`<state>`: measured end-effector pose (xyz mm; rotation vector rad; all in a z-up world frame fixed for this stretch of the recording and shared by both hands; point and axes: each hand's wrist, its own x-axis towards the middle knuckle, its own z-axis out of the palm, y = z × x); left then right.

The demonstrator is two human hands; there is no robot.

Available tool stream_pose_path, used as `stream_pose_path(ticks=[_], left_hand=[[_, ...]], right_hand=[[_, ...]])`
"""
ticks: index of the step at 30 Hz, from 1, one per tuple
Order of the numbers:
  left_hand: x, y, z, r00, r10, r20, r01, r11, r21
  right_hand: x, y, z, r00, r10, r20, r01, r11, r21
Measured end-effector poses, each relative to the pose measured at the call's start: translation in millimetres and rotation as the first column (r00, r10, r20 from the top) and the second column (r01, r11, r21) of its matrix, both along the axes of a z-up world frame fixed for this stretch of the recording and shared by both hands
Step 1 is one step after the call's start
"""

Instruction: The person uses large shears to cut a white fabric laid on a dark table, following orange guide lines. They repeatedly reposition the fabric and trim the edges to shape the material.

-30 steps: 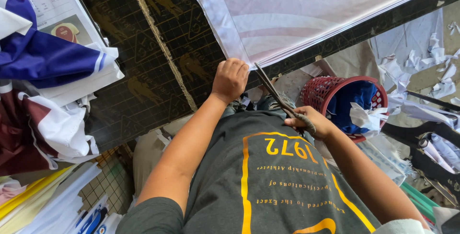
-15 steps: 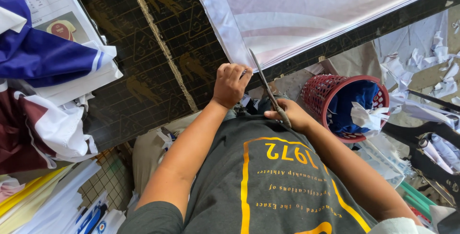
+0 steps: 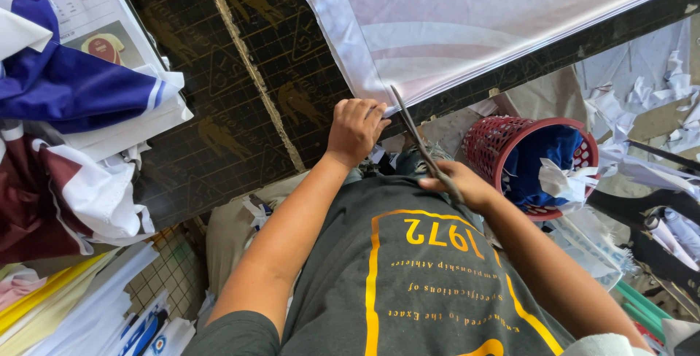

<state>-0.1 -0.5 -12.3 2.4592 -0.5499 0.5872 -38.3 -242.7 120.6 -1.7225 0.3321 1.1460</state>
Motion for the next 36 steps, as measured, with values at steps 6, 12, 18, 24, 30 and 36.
stream_pose_path(ticks=[6, 12, 18, 24, 30, 36], left_hand=[[0.1, 4.7, -8.6, 0.989, -0.039, -0.139, 0.032, 0.998, -0.053], [3.6, 4.5, -15.6, 0.94, 0.007, -0.342, -0.021, 0.999, -0.037], [11.0, 6.9, -7.1, 0.845, 0.009, -0.535, -0.062, 0.995, -0.08], [8.0, 8.0, -5.4, 0.874, -0.002, -0.486, -0.039, 0.997, -0.073], [2.7, 7.1, -10.3, 0.855, 0.01, -0.519, -0.059, 0.995, -0.079], [20.2, 5.5, -4.7, 0.71, 0.022, -0.704, -0.159, 0.979, -0.13]], right_hand=[[-52.3, -88.7, -31.4, 0.995, 0.049, -0.087, -0.051, 0.999, -0.013], [-58.5, -99.3, -43.9, 0.995, 0.02, -0.097, -0.014, 0.998, 0.06], [-55.6, -88.5, -48.0, 0.988, -0.055, -0.145, 0.071, 0.992, 0.108], [-43.8, -67.0, -64.1, 0.995, -0.012, -0.1, 0.025, 0.991, 0.132], [-44.1, -54.0, -82.6, 0.995, -0.069, -0.074, 0.082, 0.979, 0.186], [-43.2, -56.8, -64.1, 0.989, -0.082, -0.126, 0.105, 0.976, 0.189]])
